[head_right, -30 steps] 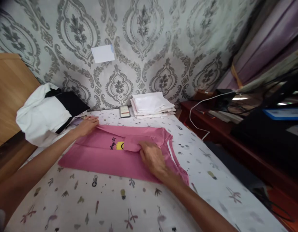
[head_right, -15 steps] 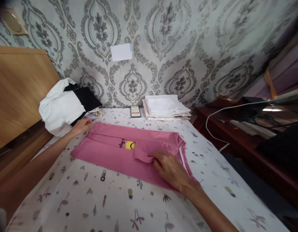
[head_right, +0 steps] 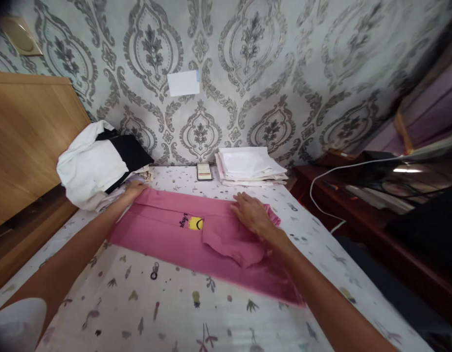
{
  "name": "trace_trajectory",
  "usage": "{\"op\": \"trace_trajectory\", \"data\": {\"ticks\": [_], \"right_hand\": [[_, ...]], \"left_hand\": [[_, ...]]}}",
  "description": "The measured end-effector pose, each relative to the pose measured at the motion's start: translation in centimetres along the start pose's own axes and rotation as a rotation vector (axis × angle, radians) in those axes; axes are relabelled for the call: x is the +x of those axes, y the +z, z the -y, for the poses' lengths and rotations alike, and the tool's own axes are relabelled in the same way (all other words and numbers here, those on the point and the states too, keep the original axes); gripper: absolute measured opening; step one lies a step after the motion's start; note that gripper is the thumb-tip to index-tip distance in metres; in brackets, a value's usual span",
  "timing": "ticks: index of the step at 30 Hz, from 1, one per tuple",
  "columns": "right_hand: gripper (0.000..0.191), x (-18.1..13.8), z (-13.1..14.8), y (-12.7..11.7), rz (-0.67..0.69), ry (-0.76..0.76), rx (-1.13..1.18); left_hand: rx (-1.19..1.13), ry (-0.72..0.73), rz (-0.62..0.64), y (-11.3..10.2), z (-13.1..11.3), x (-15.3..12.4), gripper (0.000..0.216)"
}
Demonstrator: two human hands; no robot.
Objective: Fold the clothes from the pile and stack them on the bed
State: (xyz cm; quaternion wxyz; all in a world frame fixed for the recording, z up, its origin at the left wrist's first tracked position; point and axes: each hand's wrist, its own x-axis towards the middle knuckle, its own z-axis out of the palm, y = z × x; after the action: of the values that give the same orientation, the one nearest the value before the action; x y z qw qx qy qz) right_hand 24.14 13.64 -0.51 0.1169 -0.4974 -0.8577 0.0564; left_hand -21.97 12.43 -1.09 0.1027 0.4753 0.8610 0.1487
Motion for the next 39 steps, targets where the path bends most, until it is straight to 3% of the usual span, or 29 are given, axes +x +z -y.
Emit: {"op": "trace_trajectory", "data": {"ticks": [4,9,11,13,16,18,20,23,26,28,31,34,39], "right_hand": [[0.057,1.6,-2.2,3.2,0.101,0.159,-0.134],[0.06,1.2,-3.2,4.4,0.065,0.116,-0.104],[0.06,1.2,-3.3,4.4,0.056,0.116,-0.087],[0.059,1.2,-3.1,4.3,0.044,0.124,-0.076],[0.057,1.0,-2.5,3.9,0.032,0.137,-0.036],[0.056,0.7,-2.1,3.3,0.016,0.16,0.036],[0.053,0.2,-1.9,2.4,-0.067,0.189,0.179],[0.048,-1.3,-1.8,0.9,-0.312,0.25,0.497],[0.034,-4.0,-1.4,-0.3,-0.482,0.366,0.871],[0.023,-6.4,-0.7,-0.6,-0.474,0.452,1.122],[0.02,-10.3,0.8,-0.5,-0.355,0.553,1.35],[0.024,-13.5,2.4,-0.1,-0.315,0.613,1.378],[0.031,-15.8,4.0,0.0,-0.281,0.547,1.36]], "left_hand": [[0.06,-0.002,-0.061,0.1,0.6,-0.6,0.031],[0.151,0.048,-0.143,-0.1,0.2,-2.1,0.027],[0.17,0.138,-0.201,0.0,-0.3,-3.0,0.036],[0.176,0.322,-0.245,0.4,-0.7,-3.7,0.046],[0.217,0.524,-0.098,1.4,-0.6,-4.5,0.056],[0.276,0.493,0.04,1.9,-0.5,-4.7,0.059],[0.319,0.453,0.036,2.0,-1.0,-5.1,0.058],[0.239,0.598,-0.098,1.7,-3.5,-7.7,0.049],[0.02,0.948,-0.03,1.9,-7.5,-12.9,0.036],[-0.04,1.188,0.092,2.6,-10.2,-16.9,0.029],[0.013,1.445,0.115,4.1,-13.1,-21.4,0.028],[0.108,1.525,0.053,5.5,-14.8,-23.0,0.038],[0.002,1.436,0.027,6.4,-16.3,-22.3,0.03]]}}
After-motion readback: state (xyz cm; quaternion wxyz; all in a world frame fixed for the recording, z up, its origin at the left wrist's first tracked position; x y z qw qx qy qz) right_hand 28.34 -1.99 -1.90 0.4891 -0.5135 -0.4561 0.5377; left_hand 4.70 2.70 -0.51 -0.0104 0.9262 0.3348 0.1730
